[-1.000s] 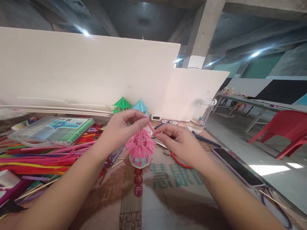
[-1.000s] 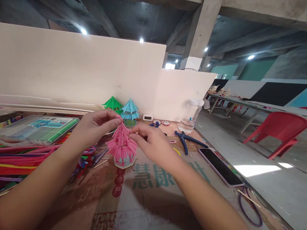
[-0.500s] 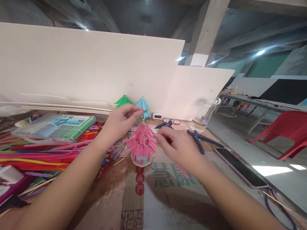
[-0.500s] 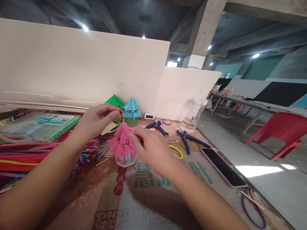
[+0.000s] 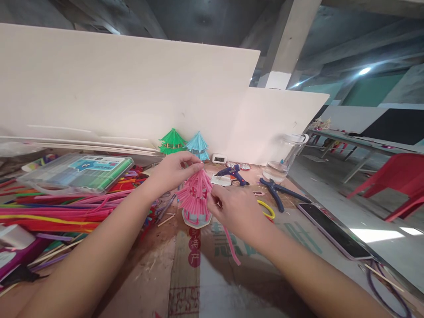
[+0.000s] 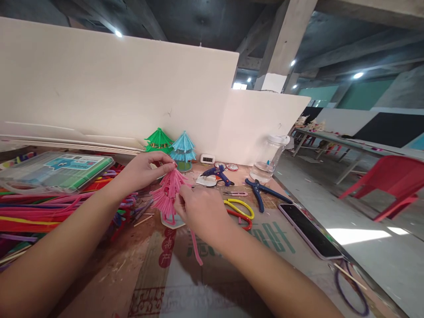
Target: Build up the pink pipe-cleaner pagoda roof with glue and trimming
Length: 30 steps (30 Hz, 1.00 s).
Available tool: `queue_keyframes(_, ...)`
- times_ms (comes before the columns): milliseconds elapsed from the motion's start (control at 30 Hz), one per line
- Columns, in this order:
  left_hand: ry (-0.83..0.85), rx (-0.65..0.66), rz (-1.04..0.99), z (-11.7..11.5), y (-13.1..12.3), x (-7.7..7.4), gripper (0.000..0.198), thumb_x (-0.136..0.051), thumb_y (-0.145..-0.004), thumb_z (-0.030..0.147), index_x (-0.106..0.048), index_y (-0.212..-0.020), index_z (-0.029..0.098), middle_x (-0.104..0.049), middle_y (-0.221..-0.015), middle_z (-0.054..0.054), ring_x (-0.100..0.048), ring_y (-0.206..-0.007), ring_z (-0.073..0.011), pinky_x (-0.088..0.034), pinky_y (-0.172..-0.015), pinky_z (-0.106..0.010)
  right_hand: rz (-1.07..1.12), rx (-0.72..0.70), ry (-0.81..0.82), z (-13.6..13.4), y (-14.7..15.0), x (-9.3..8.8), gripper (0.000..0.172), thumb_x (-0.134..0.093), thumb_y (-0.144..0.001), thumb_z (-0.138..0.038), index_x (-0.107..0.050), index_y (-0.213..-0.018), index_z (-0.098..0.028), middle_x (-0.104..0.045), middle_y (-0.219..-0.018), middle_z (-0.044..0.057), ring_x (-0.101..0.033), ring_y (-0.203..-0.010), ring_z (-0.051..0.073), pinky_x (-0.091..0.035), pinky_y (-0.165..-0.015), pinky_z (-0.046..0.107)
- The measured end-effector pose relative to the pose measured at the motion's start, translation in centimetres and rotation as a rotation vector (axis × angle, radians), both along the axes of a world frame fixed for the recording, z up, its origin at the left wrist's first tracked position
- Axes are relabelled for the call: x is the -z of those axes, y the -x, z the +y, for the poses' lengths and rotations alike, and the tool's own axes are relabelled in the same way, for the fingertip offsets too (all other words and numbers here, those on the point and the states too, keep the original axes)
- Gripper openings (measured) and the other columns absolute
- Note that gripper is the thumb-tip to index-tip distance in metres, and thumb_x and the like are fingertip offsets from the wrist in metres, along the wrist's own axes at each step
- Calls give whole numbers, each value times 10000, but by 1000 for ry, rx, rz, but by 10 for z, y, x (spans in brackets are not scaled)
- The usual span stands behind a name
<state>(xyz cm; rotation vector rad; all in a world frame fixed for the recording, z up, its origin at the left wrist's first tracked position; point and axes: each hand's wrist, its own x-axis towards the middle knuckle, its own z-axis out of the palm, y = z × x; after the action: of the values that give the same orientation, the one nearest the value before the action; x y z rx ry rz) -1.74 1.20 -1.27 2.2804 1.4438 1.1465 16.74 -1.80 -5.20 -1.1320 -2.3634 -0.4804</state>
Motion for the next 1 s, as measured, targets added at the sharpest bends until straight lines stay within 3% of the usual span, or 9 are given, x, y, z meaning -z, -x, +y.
queue_keyframes(233, -30, -20, 49, -2, -3, -1, 286, -534, -821, 420, -679, -829, 174, -678, -849, -20, -585, -808, -173, -428, -711, -262, -2, 19, 19, 3, 1, 2, 202, -492, -855, -232, -609, -701, -173, -644, -565, 33, -536, -503, 133, -155, -504, 268)
queue_keyframes(667, -35, -13, 52, -5, -4, -2, 238, -548, -825, 379, -677, -824, 179, -670, -835, -2, -577, -786, -159, -416, -707, -252, 24, -82, -275, 14, 1, 17, 249, -432, -882, -185, -544, -661, -173, -577, -506, 21, -473, -466, 123, -170, -505, 276)
queue_keyframes(1000, -37, 1, 40, -5, -4, -2, 261, -541, -818, 406, -652, -778, 173, -648, -786, -6, -576, -771, -167, -410, -686, -257, 28, -95, -306, 15, 2, 17, 226, -461, -864, -186, -548, -656, -176, -581, -510, 16, -497, -478, 131, -201, -508, 274)
